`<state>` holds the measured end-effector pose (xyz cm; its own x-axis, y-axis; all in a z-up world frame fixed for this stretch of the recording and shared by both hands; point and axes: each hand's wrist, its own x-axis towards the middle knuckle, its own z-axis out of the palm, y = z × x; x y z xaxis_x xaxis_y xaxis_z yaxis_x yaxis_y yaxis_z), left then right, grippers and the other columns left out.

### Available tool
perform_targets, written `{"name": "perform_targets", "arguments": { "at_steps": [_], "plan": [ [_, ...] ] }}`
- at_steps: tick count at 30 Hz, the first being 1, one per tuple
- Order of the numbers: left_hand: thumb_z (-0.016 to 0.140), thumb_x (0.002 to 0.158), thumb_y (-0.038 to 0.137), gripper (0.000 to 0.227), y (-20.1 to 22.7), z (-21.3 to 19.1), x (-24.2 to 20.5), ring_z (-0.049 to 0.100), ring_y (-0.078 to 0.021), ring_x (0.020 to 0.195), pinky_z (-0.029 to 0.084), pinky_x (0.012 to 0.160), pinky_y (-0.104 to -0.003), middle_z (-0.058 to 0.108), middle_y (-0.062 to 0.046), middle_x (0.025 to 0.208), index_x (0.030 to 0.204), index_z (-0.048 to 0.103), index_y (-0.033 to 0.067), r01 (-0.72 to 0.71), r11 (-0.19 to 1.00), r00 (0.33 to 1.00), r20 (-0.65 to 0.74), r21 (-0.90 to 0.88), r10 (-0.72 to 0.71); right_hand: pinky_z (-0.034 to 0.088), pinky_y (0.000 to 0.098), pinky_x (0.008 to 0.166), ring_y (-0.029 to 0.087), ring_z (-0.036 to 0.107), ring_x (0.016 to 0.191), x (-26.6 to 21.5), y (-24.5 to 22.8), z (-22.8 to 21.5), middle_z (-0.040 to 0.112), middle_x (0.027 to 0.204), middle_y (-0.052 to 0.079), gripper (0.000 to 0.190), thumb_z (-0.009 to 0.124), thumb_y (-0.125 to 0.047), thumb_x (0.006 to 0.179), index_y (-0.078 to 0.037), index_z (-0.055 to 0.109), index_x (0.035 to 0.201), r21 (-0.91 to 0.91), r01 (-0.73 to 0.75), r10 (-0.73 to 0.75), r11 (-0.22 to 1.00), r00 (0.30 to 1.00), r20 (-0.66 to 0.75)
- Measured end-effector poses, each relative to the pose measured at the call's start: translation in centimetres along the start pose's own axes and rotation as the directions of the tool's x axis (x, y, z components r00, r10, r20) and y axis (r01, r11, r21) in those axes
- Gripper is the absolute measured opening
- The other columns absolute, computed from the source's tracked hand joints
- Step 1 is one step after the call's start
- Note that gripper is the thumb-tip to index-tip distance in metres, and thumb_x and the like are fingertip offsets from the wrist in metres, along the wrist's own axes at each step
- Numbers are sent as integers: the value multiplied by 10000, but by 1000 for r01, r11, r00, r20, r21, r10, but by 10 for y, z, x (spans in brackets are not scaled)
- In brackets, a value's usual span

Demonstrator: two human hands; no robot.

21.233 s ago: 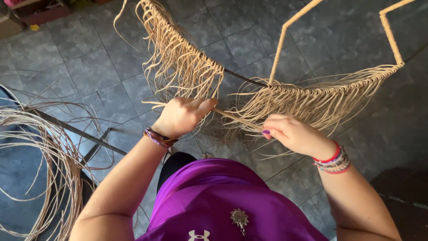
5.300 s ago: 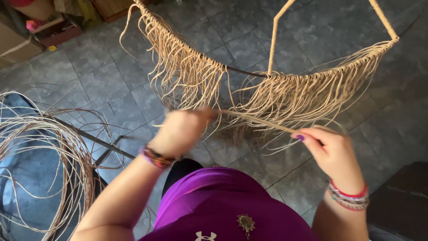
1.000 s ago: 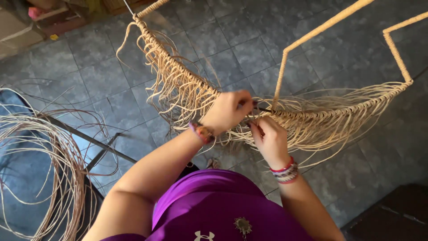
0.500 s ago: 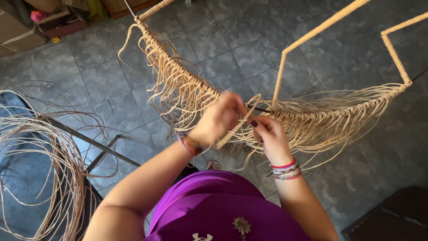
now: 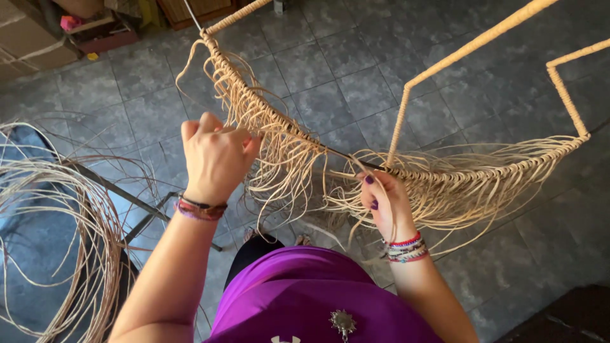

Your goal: Weaving and knotting natural fiber strands onto a frame to create a decorative furniture component

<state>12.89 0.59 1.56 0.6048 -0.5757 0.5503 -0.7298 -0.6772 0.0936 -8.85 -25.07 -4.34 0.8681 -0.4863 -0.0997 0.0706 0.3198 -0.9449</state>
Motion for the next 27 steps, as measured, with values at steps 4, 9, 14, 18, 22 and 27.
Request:
{"name": "perform_targets", "arguments": {
  "at_steps": [4,9,14,18,22,27],
  "plan": [
    [686,814,558,230,57,8,9,541,-185,1062,317,976,-452,688,98,824,872,728,339,-108,985,982,168,133,85,254,177,442,27,293,451,-1,0,0,316,531,-46,180,578,-81,1011,63,679,1046,-8,-27,27,1000,1000,12],
    [726,939,290,76,114,59,25,622,-194,1180,343,1108,-471,769,21,996,941,770,228,-449,850,893,-171,-275,416,309,167,435,4,317,507,-7,5,12,323,577,-56,249,565,-100,1016,127,664,1043,-23,13,-12,1000,1000,28],
    [712,912,90,61,24,17,0,579,-312,1170,309,1075,-463,704,-44,1097,914,766,118,-7,943,994,-106,-332,-29,253,181,443,41,258,464,-12,10,4,243,562,-45,255,562,-90,1017,135,673,1065,41,-22,22,999,1000,5],
    [812,782,268,344,46,59,-1,583,-392,1175,413,974,-537,667,-163,1162,1069,734,93,-79,973,997,-35,-217,73,266,168,439,36,309,444,-11,8,10,279,544,-36,236,583,-89,1001,118,694,1022,-7,5,-5,1000,1000,4],
    [656,938,281,171,104,52,13,468,-303,1321,363,1026,-488,604,-19,1349,1096,694,229,-397,870,917,-82,-292,390,308,170,421,-9,357,506,-9,8,7,360,599,-50,270,595,-140,1020,114,676,1064,-31,13,-13,999,1000,12],
    [680,1020,356,137,11,23,7,512,-267,1299,284,1011,-457,698,40,1102,925,747,283,-13,1000,986,-166,-24,9,237,183,401,48,263,401,-5,13,-8,241,510,-32,279,568,-122,1001,127,693,1021,5,-39,39,999,999,17]
  ]
}}
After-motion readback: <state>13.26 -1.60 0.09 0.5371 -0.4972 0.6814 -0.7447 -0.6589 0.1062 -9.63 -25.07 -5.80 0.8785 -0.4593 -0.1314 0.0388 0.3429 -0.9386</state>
